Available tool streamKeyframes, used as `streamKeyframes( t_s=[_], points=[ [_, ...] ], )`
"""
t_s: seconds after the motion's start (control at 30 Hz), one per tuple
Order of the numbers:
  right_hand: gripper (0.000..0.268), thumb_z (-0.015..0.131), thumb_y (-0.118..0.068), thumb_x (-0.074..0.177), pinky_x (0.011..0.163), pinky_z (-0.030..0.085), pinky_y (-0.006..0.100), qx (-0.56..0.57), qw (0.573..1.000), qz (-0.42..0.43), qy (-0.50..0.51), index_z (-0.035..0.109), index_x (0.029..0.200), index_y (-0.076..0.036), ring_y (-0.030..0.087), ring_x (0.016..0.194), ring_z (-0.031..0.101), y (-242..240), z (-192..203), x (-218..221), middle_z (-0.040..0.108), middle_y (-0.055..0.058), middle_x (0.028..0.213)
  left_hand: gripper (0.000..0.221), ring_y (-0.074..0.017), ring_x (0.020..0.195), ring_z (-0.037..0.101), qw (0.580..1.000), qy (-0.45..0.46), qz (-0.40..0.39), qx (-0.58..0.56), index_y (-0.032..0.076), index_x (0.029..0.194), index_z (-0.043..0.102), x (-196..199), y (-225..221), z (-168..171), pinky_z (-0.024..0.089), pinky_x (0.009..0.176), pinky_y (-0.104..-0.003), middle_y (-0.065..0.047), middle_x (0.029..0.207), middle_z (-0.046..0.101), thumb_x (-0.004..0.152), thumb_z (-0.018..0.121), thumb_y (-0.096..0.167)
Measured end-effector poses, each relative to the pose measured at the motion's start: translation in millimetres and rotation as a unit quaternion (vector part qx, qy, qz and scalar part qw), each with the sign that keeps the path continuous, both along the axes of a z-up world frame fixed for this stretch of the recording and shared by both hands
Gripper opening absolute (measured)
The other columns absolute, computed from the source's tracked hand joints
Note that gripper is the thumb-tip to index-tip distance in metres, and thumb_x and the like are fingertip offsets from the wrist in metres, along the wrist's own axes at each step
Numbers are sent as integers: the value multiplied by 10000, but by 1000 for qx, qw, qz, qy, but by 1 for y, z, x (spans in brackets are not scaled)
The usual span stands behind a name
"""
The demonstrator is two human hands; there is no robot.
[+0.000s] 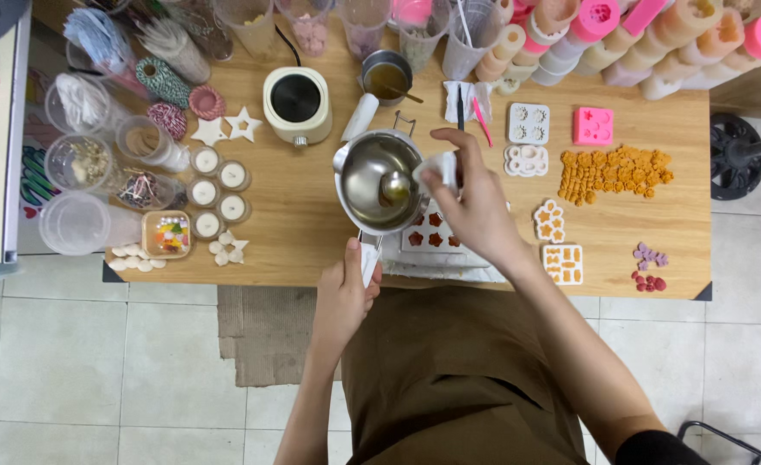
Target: The person pours liquid wax from a small metal pitcher into a silicone mold, wipes the pitcher rim with a cloth, and then organizes small star-shaped wax pieces into rows on the table.
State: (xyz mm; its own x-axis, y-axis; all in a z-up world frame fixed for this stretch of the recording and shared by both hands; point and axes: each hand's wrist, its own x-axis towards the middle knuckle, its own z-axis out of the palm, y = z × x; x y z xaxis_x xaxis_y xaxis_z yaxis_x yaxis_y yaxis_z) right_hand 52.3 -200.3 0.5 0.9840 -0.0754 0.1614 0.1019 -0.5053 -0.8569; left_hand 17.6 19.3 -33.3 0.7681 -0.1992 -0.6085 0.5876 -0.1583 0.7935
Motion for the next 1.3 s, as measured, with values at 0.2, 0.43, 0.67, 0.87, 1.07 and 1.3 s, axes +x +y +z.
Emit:
streamKeyframes(
  t_s=[0.2,0.43,0.67,0.87,1.07,1.3],
  points=[
    [556,721,-159,957,517,383,352,-40,991,-31,121,445,1436,-103,192,516,482,16,13,4,539,136,618,647,-55,371,342,996,40,28,-68,35,780,603,2,2,-15,233,336,-246,19,497,428,1048,335,559],
    [591,718,-173,929,552,468,286,45,990,-24,130,409,1426,-88,114,587,580,9,14,3,674,63,749,641,-45,367,309,991,82,54,-88,50,777,587,3,3,-27,198,330,-238,26,502,400,1044,339,578],
    [486,706,-169,984,548,410,258,109,977,-120,136,513,1424,-97,88,653,509,-30,-6,-11,585,69,813,647,-46,369,291,989,65,77,-107,33,810,589,5,8,-39,200,328,-240,26,512,394,1048,319,571],
    [291,656,-163,1012,577,427,214,156,962,-198,109,595,1274,-51,23,708,505,-83,-32,-47,601,-2,876,640,-52,376,296,989,96,103,-40,26,834,613,14,19,-35,196,332,-238,19,519,402,1057,314,547],
    [243,576,-224,1028,564,404,280,94,929,-293,206,665,1143,-30,78,661,482,-124,-93,-113,630,26,803,679,-76,361,289,993,65,88,46,14,824,615,20,24,-35,196,313,-272,9,509,405,1047,277,559],
    [376,546,-338,1060,670,505,346,85,896,-327,288,663,1060,19,171,743,605,-129,-165,-188,672,120,797,659,-77,382,286,989,81,125,23,18,821,562,23,10,-16,183,340,-257,1,522,384,1065,280,561]
  ],
)
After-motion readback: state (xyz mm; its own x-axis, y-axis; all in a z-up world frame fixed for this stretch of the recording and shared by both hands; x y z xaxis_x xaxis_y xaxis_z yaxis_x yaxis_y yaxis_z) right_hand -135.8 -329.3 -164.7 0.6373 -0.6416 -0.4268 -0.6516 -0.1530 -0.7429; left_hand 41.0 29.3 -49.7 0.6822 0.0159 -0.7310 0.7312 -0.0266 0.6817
